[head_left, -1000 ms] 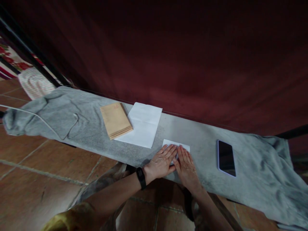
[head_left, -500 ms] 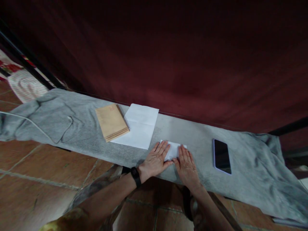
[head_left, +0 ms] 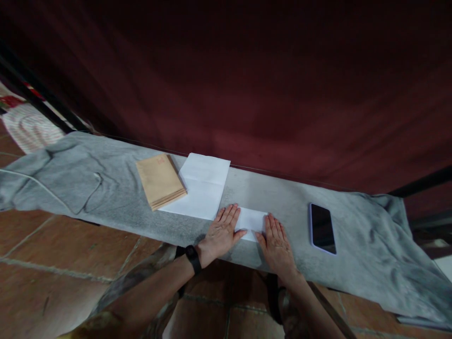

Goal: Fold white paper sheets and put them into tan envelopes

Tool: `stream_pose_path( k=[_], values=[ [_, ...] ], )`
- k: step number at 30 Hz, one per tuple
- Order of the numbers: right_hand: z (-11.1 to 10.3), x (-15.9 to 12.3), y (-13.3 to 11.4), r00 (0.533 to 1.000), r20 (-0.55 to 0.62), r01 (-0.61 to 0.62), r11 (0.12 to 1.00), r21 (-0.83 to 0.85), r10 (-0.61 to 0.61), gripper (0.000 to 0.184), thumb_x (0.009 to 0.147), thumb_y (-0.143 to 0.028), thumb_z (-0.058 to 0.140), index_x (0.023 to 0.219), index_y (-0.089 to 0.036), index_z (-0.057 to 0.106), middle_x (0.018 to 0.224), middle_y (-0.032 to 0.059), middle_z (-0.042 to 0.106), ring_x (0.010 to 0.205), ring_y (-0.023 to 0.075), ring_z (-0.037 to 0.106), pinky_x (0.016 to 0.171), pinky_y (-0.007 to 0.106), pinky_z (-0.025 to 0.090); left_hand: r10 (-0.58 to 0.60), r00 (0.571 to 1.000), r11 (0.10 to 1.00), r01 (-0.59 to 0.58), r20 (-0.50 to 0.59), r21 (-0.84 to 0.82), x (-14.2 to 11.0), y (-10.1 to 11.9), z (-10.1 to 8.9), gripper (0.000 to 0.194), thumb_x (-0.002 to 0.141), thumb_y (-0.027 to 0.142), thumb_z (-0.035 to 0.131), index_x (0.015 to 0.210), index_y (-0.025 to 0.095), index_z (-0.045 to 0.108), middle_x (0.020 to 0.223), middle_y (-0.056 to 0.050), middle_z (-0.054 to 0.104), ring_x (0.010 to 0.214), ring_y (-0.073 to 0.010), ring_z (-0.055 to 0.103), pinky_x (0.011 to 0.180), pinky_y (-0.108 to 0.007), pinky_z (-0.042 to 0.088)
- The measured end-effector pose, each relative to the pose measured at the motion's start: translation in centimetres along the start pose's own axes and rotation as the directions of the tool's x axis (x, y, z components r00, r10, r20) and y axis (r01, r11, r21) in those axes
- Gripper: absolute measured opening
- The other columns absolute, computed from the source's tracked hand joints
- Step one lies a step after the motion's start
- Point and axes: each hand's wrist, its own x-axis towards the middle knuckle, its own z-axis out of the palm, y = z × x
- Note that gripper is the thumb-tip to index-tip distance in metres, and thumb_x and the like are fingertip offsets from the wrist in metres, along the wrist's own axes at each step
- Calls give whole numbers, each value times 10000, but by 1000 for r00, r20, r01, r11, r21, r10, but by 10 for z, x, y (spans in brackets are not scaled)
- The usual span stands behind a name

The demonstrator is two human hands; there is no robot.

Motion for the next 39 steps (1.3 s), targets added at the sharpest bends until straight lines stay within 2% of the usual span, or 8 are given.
stream_pose_path(
  k=[9, 16, 20, 27, 32, 39],
  values=[
    [-3, 8, -1, 998, -27, -54, 996, 70, 56, 642, 1044, -434, 303, 1552, -58, 196, 1538, 227, 379, 1437, 314, 341, 1133, 519, 350, -12, 1000, 999, 13, -14, 45, 0, 3, 4, 721, 991, 589, 313, 1511, 91, 335, 1603, -142, 288, 1497, -266, 224, 1213, -471, 187],
    [-4, 19, -31, 998, 30, 42, 982, 184, -49, 595, 1044, -383, 296, 1547, -72, 228, 1551, 192, 374, 1455, 280, 316, 1143, 501, 360, -14, 1000, 999, 13, 10, 44, 1, 4, 6, 729, 984, 581, 320, 1510, 77, 336, 1600, -149, 297, 1504, -274, 197, 1228, -483, 130],
    [4, 17, -40, 998, 43, 34, 990, 134, -40, 578, 1044, -374, 303, 1516, -42, 297, 1536, 213, 391, 1446, 283, 329, 1152, 490, 346, -4, 1000, 999, 3, 29, 44, 1, 5, 3, 715, 982, 550, 344, 1505, 64, 337, 1600, -162, 291, 1503, -279, 197, 1231, -496, 110],
    [5, 15, -38, 999, 29, 36, 997, 67, -38, 563, 1044, -371, 313, 1514, -61, 315, 1558, 206, 355, 1446, 286, 325, 1152, 480, 338, -10, 999, 1000, 9, 34, 11, 2, 6, 1, 742, 984, 583, 293, 1502, 55, 342, 1603, -171, 279, 1501, -287, 201, 1229, -513, 123],
    [6, 15, -34, 999, 37, 27, 998, 61, -30, 579, 1041, -386, 312, 1525, -69, 295, 1556, 211, 353, 1438, 297, 343, 1138, 494, 350, -14, 1000, 1000, 14, 12, -22, 0, 4, 3, 717, 987, 578, 286, 1524, 103, 315, 1594, -153, 312, 1501, -280, 208, 1222, -521, 133],
    [8, 17, -17, 999, 44, -22, 999, 26, 21, 617, 1041, -442, 298, 1515, -47, 315, 1538, 224, 378, 1431, 305, 355, 1142, 486, 333, -47, 999, 999, 48, 11, -20, -1, -1, 3, 635, 1014, 500, 288, 1523, 122, 308, 1604, -119, 304, 1495, -233, 236, 1218, -443, 182]
  ],
)
